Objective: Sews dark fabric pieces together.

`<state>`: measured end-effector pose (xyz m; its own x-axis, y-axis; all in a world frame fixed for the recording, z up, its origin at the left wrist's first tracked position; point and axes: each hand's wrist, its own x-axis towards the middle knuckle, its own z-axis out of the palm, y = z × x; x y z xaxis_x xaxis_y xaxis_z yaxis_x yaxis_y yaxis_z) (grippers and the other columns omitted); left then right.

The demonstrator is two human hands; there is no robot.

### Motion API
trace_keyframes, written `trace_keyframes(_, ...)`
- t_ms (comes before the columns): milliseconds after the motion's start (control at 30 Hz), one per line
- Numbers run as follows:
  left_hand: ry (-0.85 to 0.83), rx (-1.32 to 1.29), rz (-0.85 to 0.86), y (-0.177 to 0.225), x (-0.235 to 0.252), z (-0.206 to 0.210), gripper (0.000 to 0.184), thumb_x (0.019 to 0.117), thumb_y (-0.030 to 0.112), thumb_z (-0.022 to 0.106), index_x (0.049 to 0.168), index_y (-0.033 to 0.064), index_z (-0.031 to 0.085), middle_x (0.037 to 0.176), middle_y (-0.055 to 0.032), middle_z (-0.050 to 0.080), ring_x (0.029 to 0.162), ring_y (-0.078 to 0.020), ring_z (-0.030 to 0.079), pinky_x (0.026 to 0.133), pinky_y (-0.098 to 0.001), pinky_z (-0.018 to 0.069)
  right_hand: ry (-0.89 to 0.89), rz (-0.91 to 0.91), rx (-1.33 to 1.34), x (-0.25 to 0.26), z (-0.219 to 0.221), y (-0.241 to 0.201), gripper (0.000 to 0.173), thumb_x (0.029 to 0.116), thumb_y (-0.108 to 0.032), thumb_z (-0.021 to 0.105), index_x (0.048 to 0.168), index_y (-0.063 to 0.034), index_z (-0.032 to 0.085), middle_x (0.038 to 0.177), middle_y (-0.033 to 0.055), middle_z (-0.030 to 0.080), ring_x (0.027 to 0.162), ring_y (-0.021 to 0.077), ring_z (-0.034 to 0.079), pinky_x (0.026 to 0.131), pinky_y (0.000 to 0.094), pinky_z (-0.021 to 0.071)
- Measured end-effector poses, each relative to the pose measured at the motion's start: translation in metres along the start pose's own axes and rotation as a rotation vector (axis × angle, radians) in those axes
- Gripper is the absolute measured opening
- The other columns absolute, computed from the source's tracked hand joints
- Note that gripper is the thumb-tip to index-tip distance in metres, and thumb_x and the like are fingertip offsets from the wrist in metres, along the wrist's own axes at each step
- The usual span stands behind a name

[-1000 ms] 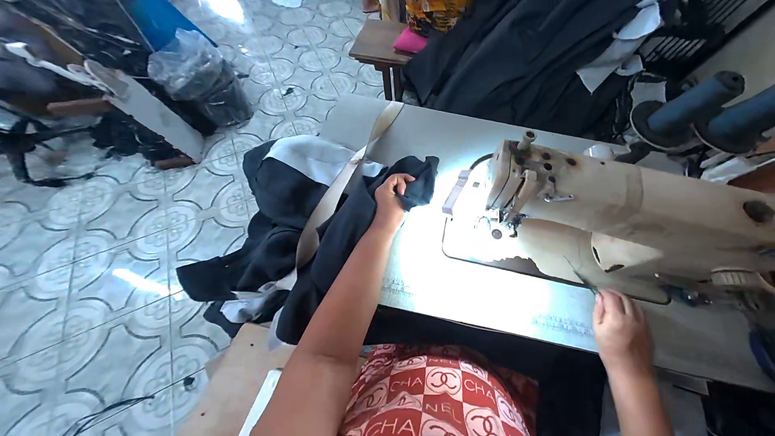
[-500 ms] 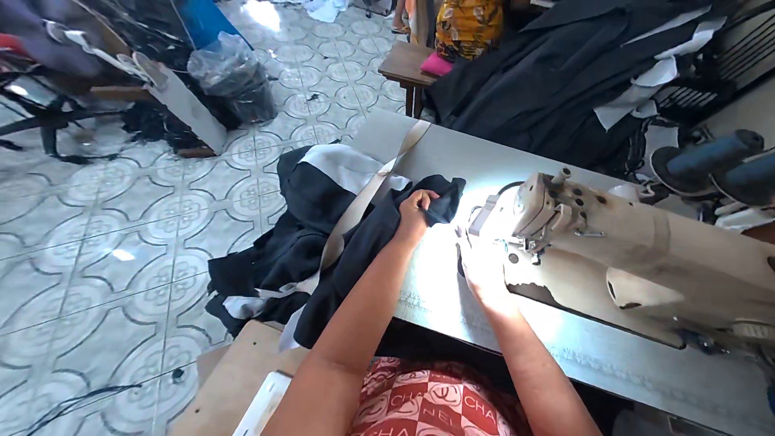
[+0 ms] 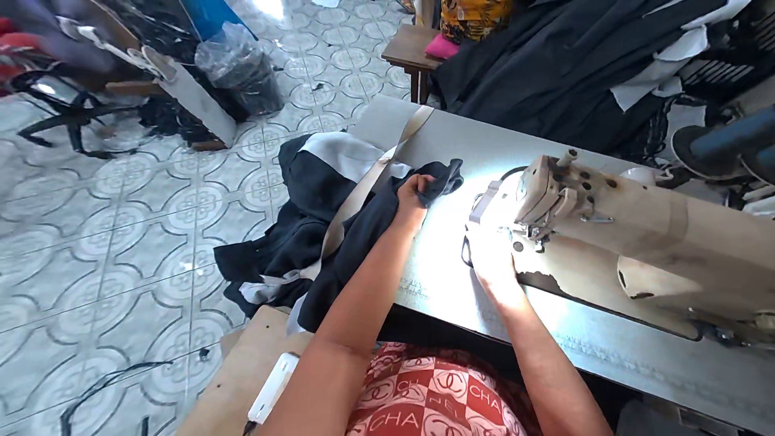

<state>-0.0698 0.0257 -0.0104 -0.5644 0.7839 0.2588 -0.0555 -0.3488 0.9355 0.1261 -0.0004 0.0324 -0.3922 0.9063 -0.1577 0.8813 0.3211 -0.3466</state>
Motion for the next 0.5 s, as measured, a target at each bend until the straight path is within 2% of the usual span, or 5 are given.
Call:
trace_keyframes(100,0.239,0.017,-0.273,0.027,0.016,0.010,0.007,0.0976,-0.002,0.059,0.097,0.0033,0.055,0.097,-0.0054,0.064,0.093,-0.0111,0.062,0.085,-0.0304,0.0541,0.119,0.049,0.059,-0.049,0.011,0.041,0.032,0.1018,-0.010,0.053,0.121,0.0100,0.068,0.119,0.0313,0.067,0.117,0.0434,0.064,0.102,0.0560,0.0472)
trace_keyframes(200,0.365,-0.162,-0.400,0.059,0.054,0.021,0.042,0.0966,-0.002,0.061,0.137,0.0019,0.052,0.128,-0.0166,0.062,0.115,-0.0249,0.063,0.095,-0.0449,0.0558,0.466,-0.032,0.041,-0.085,0.007,0.096,0.032,0.1022,-0.007,0.052,0.129,0.0004,0.069,0.116,0.0281,0.069,0.106,0.0435,0.070,0.090,0.0546,0.0571)
trace_keyframes(333,-0.012,-0.143,-0.074,0.090,0.109,0.030,0.049,0.0993,0.005,0.058,0.145,-0.0027,0.043,0.132,-0.0196,0.059,0.116,-0.0229,0.063,0.098,-0.0413,0.0554,0.496,0.015,-0.088,-0.104,-0.014,0.157,0.050,0.0974,0.003,0.048,0.142,-0.0140,0.063,0.130,0.0333,0.060,0.119,0.0595,0.055,0.089,0.0751,0.0435)
trace_keyframes(433,-0.236,0.230,0.031,0.130,0.109,0.017,0.068,0.0975,0.010,0.064,0.156,-0.0020,0.032,0.158,-0.0212,0.038,0.142,-0.0228,0.044,0.114,-0.0365,0.0416,0.503,0.020,-0.083,-0.114,-0.015,0.161,0.043,0.1046,-0.011,0.046,0.146,-0.0081,0.058,0.143,0.0322,0.054,0.134,0.0575,0.047,0.106,0.0733,0.0353)
trace_keyframes(500,-0.316,0.504,0.105,0.153,0.084,-0.005,0.056,0.0965,0.011,0.063,0.148,-0.0001,0.046,0.155,-0.0163,0.046,0.141,-0.0197,0.048,0.113,-0.0351,0.0434,0.457,-0.128,0.015,-0.137,-0.012,0.135,0.037,0.1023,-0.012,0.049,0.131,0.0052,0.065,0.128,0.0335,0.063,0.119,0.0523,0.061,0.099,0.0643,0.0476)
